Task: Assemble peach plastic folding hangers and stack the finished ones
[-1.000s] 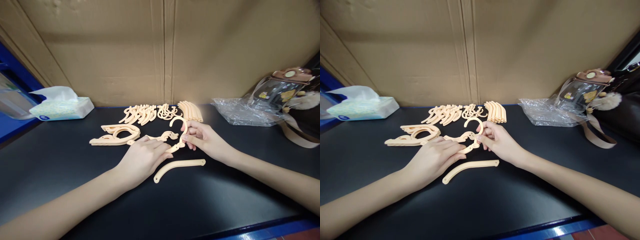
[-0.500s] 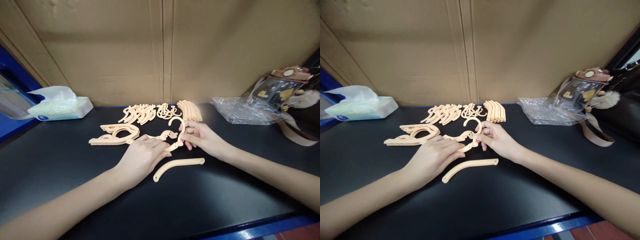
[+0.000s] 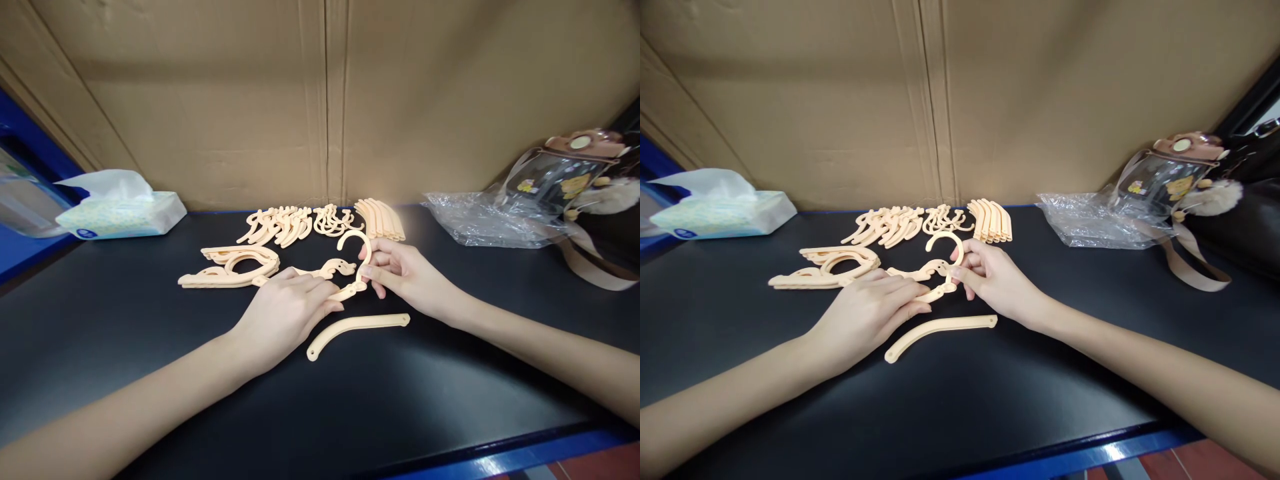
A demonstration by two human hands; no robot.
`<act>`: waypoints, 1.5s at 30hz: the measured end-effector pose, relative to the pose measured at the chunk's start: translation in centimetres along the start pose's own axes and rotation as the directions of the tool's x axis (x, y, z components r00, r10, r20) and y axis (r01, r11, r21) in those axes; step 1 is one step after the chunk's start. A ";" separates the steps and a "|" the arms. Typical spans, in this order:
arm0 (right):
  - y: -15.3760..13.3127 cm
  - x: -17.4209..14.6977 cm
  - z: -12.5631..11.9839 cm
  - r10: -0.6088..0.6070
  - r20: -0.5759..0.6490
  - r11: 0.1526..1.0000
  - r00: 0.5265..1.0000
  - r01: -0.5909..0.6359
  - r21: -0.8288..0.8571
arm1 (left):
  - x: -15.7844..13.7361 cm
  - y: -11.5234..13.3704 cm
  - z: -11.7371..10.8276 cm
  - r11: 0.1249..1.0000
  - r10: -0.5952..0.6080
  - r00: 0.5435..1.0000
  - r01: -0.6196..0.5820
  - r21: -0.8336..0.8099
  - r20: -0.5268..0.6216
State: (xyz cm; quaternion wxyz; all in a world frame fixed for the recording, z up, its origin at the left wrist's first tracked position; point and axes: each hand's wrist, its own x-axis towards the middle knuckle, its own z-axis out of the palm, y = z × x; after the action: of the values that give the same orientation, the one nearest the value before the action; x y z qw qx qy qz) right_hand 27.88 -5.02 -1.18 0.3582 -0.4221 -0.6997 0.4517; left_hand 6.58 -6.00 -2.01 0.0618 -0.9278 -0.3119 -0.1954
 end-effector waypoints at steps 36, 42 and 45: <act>0.2 0.0 0.0 0.015 0.004 0.999 1.000 -0.016 0.028 | -0.1 0.1 0.0 1.000 -0.022 1.000 0.022 -0.004 0.014; 0.2 -0.2 0.3 -0.002 -0.027 1.000 1.000 0.002 0.003 | -0.1 0.1 -0.1 1.000 -0.017 1.000 0.017 0.010 0.018; 0.1 -0.2 0.4 -0.016 -0.040 1.000 0.999 0.016 -0.005 | -0.1 0.2 -0.1 1.000 -0.023 1.000 0.023 0.019 0.021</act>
State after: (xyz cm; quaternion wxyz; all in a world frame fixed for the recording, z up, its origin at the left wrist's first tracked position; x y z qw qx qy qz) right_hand 27.64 -5.35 -1.48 0.3746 -0.4264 -0.6968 0.4385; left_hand 6.60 -6.19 -1.98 0.0649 -0.9255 -0.3251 -0.1834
